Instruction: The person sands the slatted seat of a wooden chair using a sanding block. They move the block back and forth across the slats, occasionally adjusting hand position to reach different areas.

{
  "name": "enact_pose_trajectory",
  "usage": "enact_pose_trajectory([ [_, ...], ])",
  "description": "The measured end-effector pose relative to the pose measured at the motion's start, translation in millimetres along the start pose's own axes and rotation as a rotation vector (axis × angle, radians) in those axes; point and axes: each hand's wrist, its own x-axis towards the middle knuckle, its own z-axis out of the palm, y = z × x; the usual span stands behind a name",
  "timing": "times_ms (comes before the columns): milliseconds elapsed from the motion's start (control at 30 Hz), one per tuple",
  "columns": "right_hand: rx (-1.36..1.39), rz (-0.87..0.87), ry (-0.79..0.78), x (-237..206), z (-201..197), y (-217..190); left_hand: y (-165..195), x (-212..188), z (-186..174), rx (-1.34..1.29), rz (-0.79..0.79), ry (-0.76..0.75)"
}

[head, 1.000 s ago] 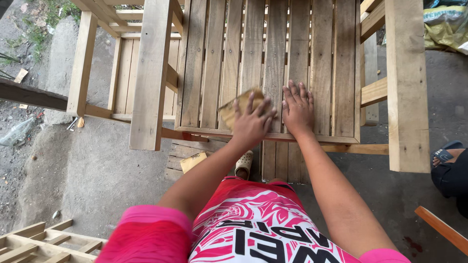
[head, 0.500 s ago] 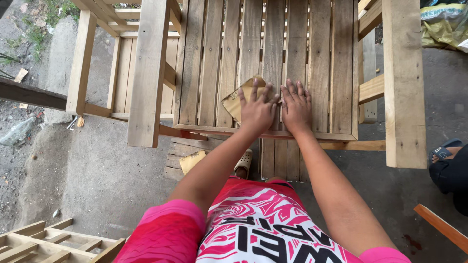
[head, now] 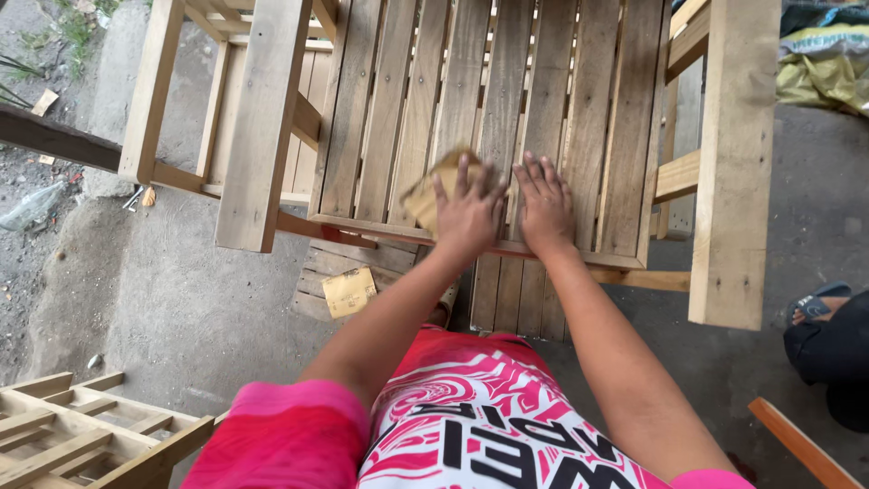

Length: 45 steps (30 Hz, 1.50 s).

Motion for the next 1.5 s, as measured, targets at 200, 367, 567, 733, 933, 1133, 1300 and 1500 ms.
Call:
enact_pose_trajectory([
  [200, -0.013, 0.004, 0.017, -0.9, 1.4, 7.0, 6.4, -22.8, 16.8, -0.026, -0.095, 0.002],
  [367, -0.019, 0.005, 0.02, 0.5, 5.6, 10.9, 14.9, 8.4, 22.1, -0.017, -0.19, 0.081],
  [567, -0.015, -0.016, 0.036, 3.0, 6.5, 14.3, 33.5, -29.5, 14.3, -0.068, -0.261, -0.006],
  [733, -0.054, -0.033, 0.019, 4.2, 6.3, 13.7, 30.1, 5.8, 20.0, -0.028, -0.311, 0.027],
  [933, -0.02, -0.031, 0.021, 5.2, 1.0, 11.9, 46.7, -23.7, 19.0, 0.05, -0.265, 0.062],
  [1133, 0.006, -0.034, 0.027, 7.1, -0.2, 12.9, 39.8, -9.0, 19.2, 0.012, -0.317, 0.073],
  [1300, 0.003, -0.035, 0.026, 6.0, 1.7, 14.1, 35.9, -9.9, 20.2, 0.07, -0.266, 0.121],
  [1500, -0.007, -0.034, 0.007, 7.2, 1.1, 14.1, 39.6, -26.7, 21.5, 0.066, -0.295, 0.06],
])
